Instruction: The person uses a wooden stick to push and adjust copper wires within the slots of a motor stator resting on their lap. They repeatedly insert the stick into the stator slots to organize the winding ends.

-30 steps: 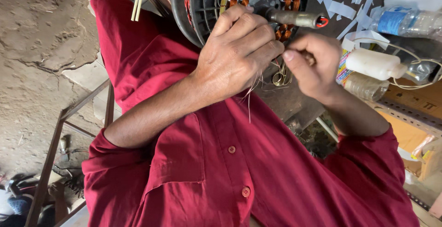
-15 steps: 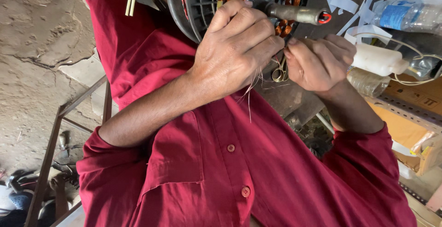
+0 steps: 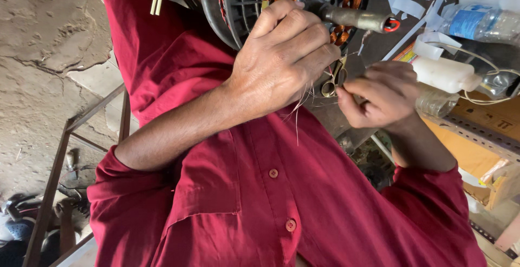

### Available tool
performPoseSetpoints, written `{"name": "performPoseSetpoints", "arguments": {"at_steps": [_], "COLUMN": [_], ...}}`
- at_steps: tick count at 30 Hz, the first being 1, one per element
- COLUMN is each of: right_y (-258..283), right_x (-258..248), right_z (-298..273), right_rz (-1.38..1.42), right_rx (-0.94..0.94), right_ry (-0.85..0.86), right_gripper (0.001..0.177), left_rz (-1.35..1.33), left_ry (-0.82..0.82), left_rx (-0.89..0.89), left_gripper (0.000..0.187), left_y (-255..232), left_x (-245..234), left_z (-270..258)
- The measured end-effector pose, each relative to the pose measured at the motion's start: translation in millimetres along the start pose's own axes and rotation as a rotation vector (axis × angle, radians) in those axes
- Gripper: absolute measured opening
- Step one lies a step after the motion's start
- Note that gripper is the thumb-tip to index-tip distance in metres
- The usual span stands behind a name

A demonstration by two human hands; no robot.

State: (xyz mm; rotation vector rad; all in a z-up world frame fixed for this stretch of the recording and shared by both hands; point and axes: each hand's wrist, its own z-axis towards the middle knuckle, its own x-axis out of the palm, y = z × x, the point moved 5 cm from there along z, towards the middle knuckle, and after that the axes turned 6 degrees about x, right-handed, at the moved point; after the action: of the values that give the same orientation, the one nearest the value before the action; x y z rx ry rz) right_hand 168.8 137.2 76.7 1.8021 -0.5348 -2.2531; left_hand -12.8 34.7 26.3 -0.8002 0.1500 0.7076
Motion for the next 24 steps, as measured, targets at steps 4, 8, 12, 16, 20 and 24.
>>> {"name": "performPoseSetpoints", "arguments": {"at_steps": [4, 8, 12, 16, 20, 24], "right_y": [8.8, 4.6, 4.7, -18.2, -23.5, -25.3], "right_x": [-11.6, -7.5, 2.3, 13.3, 24.9, 16.1], "right_z": [4.4, 24.5, 30.3, 16.6, -11.1, -5.7], "right_rz": [-0.068, -0.301, -0.246, 0.335, 0.922, 0.696], "right_rx": [-0.189, -0.180, -0.192, 0.388, 0.856, 0.692], "right_ry": [-0.238, -0.085, -0.147, -0.133, -0.056, -0.119], "right_gripper": [0.014, 0.012, 0.016, 0.018, 0.021, 0.023], "left_rz": [0.015, 0.020, 0.025, 0.013, 0.031, 0.019], "left_ry": [0.000, -0.019, -0.034, -0.027, -0.032, -0.011], "left_rx": [0.008, 0.017, 0.010, 0.019, 0.039, 0.031], "left_gripper": [0.017, 0.015, 0.017, 0.015, 0.015, 0.020], "left_y": [-1.7, -0.4, -1.4, -0.9, -1.3, -1.0], "left_x": [1.6, -0.1, 1.7, 2.4, 0.4, 0.3], "left_z": [-0.4, 1.9, -0.6, -1.3, -0.7, -1.4]}}
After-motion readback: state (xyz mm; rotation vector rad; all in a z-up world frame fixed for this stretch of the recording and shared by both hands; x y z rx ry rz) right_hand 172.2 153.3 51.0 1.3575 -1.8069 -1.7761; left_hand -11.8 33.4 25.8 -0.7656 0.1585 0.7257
